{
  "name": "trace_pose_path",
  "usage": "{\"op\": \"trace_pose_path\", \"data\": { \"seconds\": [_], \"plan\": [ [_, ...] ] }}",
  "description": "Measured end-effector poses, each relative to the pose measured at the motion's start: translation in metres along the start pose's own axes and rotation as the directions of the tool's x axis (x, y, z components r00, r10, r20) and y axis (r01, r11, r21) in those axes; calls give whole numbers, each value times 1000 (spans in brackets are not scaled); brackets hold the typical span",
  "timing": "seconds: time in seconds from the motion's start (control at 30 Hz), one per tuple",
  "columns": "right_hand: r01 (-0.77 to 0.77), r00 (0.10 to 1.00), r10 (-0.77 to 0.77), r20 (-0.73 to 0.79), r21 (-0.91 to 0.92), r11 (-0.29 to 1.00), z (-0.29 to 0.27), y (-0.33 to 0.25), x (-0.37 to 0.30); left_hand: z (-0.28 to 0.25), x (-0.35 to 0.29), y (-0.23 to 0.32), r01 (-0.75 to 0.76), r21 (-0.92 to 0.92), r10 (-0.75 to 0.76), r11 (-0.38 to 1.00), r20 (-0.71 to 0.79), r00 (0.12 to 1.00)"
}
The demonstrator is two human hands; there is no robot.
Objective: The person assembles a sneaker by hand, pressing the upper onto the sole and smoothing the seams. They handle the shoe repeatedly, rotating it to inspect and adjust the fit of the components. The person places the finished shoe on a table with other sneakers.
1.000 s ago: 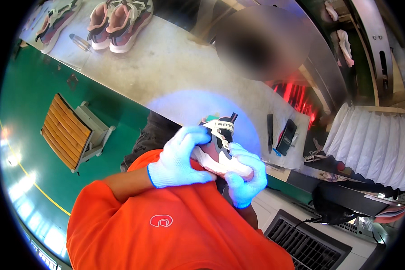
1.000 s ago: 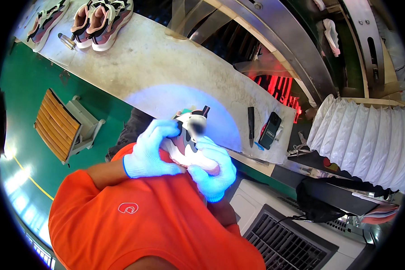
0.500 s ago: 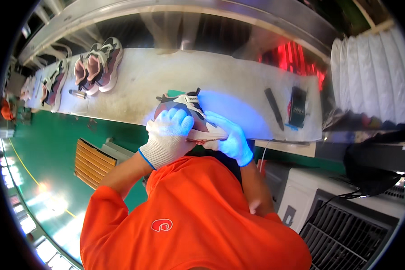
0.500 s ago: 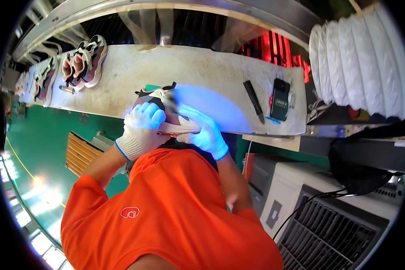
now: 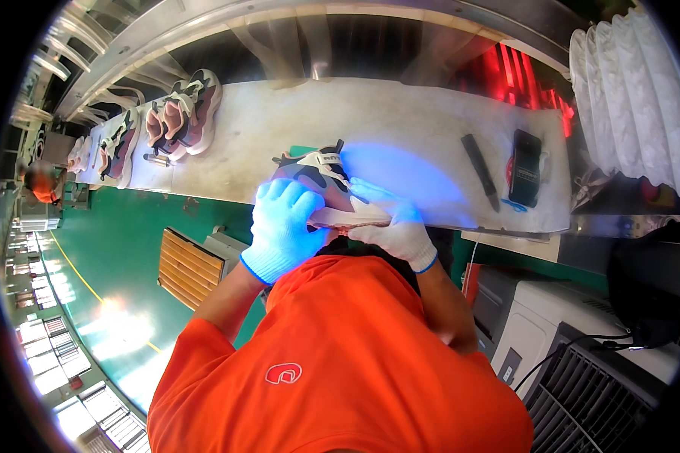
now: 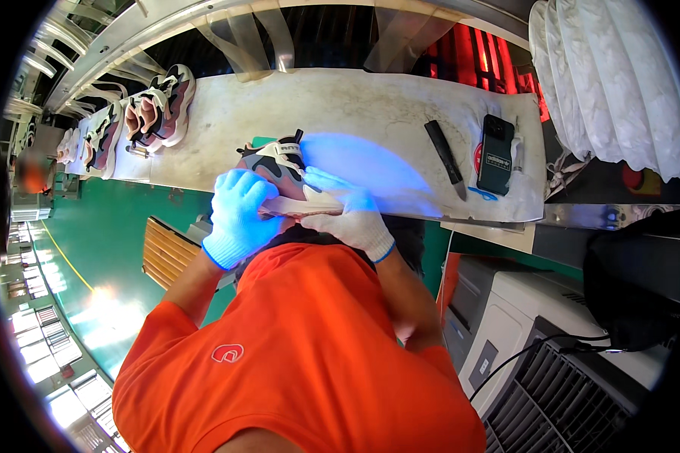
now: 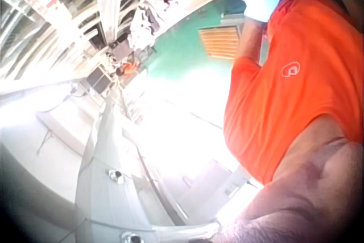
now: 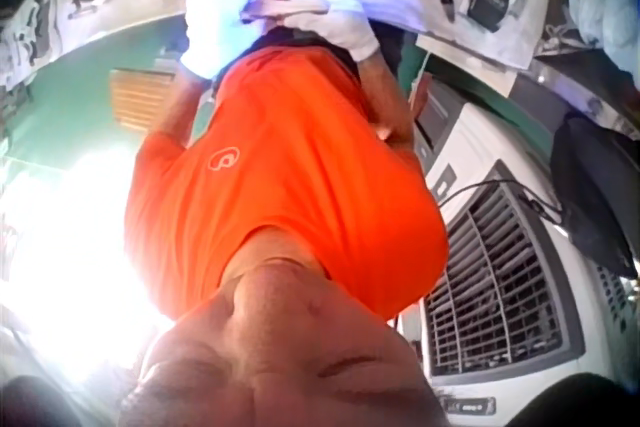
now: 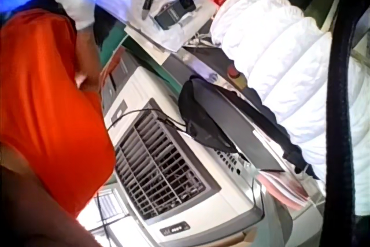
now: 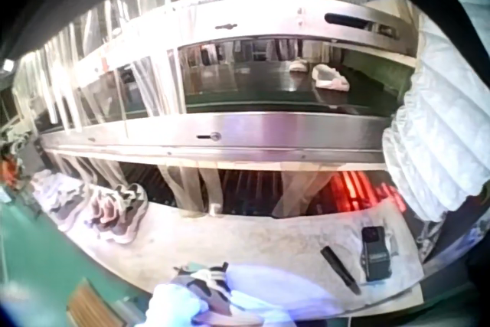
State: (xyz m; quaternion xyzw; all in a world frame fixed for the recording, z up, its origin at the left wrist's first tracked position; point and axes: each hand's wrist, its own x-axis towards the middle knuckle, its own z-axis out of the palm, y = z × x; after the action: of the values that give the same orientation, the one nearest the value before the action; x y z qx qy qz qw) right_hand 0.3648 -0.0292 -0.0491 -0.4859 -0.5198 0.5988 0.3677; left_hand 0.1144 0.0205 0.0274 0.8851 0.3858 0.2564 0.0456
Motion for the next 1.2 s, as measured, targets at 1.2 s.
{"op": "trace_pose_path", "data": {
  "seconds": [1.2],
  "plan": [
    [-293, 929, 343, 137, -291, 911, 2, -101, 57, 5, 6, -17, 376, -202, -341, 904, 189, 921]
  ]
}}
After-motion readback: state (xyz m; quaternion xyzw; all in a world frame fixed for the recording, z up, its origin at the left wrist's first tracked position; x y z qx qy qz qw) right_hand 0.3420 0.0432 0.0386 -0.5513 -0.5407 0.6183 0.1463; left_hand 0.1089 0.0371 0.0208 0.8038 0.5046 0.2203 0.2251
